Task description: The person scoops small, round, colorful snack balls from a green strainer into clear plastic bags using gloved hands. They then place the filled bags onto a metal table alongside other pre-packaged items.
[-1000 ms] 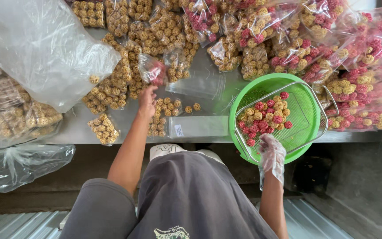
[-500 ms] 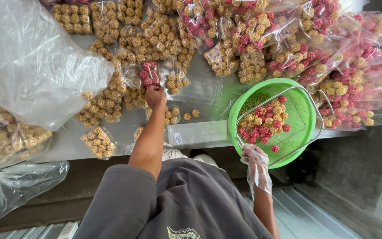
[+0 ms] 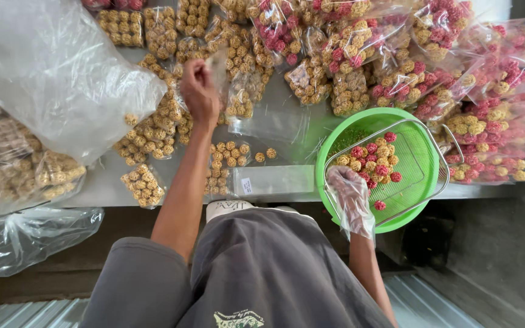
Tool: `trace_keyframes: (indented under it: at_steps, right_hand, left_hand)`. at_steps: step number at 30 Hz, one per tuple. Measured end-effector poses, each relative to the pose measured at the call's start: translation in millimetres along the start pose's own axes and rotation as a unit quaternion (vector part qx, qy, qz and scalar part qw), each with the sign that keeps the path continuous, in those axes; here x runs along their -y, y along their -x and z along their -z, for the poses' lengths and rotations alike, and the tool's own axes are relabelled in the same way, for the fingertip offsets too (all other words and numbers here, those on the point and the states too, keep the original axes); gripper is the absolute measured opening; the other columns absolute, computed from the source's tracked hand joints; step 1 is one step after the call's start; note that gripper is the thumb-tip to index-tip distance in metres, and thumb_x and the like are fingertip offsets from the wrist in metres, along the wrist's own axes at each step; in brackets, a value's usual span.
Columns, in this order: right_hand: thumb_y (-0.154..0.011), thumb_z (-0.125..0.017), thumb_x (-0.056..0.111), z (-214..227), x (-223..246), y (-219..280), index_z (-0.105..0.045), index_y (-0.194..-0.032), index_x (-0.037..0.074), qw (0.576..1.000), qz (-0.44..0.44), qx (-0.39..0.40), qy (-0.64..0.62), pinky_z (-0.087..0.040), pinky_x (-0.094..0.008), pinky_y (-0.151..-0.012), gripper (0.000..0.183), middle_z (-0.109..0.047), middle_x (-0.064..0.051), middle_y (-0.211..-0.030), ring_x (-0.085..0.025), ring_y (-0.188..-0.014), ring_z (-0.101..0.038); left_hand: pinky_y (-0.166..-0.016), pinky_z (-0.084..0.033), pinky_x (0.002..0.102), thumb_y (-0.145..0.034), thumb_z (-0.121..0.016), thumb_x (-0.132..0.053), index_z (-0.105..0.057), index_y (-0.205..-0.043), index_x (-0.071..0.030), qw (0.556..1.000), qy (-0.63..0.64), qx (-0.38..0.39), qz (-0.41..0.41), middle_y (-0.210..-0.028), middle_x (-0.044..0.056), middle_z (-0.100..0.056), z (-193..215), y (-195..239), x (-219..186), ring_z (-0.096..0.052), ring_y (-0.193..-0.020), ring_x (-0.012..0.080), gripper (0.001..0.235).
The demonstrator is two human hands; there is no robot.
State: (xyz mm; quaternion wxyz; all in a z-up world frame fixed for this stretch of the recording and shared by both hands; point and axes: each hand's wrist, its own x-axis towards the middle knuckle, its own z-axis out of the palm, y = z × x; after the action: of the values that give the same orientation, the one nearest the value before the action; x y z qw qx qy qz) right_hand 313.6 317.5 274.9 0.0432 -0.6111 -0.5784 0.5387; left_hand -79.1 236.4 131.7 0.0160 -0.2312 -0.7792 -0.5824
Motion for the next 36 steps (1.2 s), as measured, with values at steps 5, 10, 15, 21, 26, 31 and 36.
trace_keyframes:
  at_steps: [5,10,15,21,26,31,36]
  right_hand:
    - [-0.088,-0.075,0.013,7.5,63.3,9.4,-0.049,-0.142,0.008,0.963,0.223,0.097,-0.113,-0.049,-0.030,-0.105,0.060,-0.062,-0.004,-0.134,-0.015,-0.125,-0.059]
    - [-0.101,-0.071,0.008,22.9,75.3,11.3,-0.066,-0.130,0.000,0.917,0.283,0.080,-0.269,-0.054,-0.031,-0.102,0.031,-0.070,-0.009,-0.116,-0.017,-0.109,-0.066]
    - [-0.091,-0.071,0.008,79.9,64.5,35.9,-0.073,-0.110,0.001,0.922,0.279,0.119,-0.243,-0.063,-0.030,-0.087,0.020,-0.074,-0.007,-0.105,-0.015,-0.094,-0.073]
    - [-0.093,-0.072,0.004,114.4,46.0,53.3,-0.074,-0.111,0.000,0.930,0.363,-0.023,-0.043,-0.059,-0.027,-0.085,0.018,-0.074,-0.009,-0.106,-0.014,-0.094,-0.071]
    - [-0.093,-0.072,0.001,128.7,21.6,51.3,-0.072,-0.112,0.000,0.917,0.316,0.035,-0.242,-0.059,-0.028,-0.086,0.019,-0.074,-0.008,-0.107,-0.013,-0.094,-0.071]
    - [-0.089,-0.078,0.002,138.4,17.0,39.9,-0.070,-0.110,-0.002,0.904,0.296,0.042,-0.305,-0.060,-0.030,-0.091,0.023,-0.073,-0.011,-0.111,-0.016,-0.098,-0.072]
    - [-0.089,-0.082,0.011,134.4,12.0,49.0,-0.061,-0.125,-0.002,0.881,0.431,-0.192,0.019,-0.058,-0.030,-0.081,0.043,-0.064,-0.016,-0.113,-0.021,-0.101,-0.065]
  left_hand:
    - [-0.068,-0.064,0.027,-0.102,-0.063,-0.007,-0.071,-0.112,-0.007,0.967,0.101,0.228,0.044,-0.099,0.007,-0.074,26.4,46.4,-156.1,-0.071,-0.082,0.0111,0.013]
    - [-0.078,-0.061,0.027,-0.095,-0.073,-0.005,-0.073,-0.118,-0.005,0.904,0.216,0.354,0.103,-0.101,0.005,-0.076,18.2,107.1,-245.7,-0.072,-0.089,0.0106,0.022]
    - [-0.079,-0.059,0.026,-0.094,-0.076,-0.004,-0.076,-0.115,-0.006,0.907,0.191,0.370,0.067,-0.098,0.004,-0.074,3.2,134.7,-278.4,-0.070,-0.089,0.0114,0.022]
    - [-0.074,-0.056,0.029,-0.093,-0.075,0.000,-0.077,-0.115,-0.007,0.890,0.189,0.414,-0.016,-0.094,0.005,-0.071,-14.9,165.1,-317.8,-0.067,-0.084,0.0131,0.023]
    - [-0.075,-0.060,0.029,-0.093,-0.071,-0.001,-0.072,-0.111,-0.004,0.869,0.184,0.460,0.019,-0.097,0.004,-0.068,-26.6,183.8,-329.0,-0.067,-0.084,0.0116,0.019]
    - [-0.083,-0.060,0.035,-0.089,-0.060,0.000,-0.075,-0.107,-0.001,0.786,0.217,0.572,0.091,-0.110,0.009,-0.068,-48.9,195.8,-324.2,-0.069,-0.095,0.0184,0.024]
    - [-0.092,-0.056,0.036,-0.093,-0.062,-0.010,-0.072,-0.114,-0.001,0.864,0.088,0.496,0.006,-0.124,0.013,-0.069,-66.4,228.1,-343.8,-0.070,-0.107,0.0253,0.025]
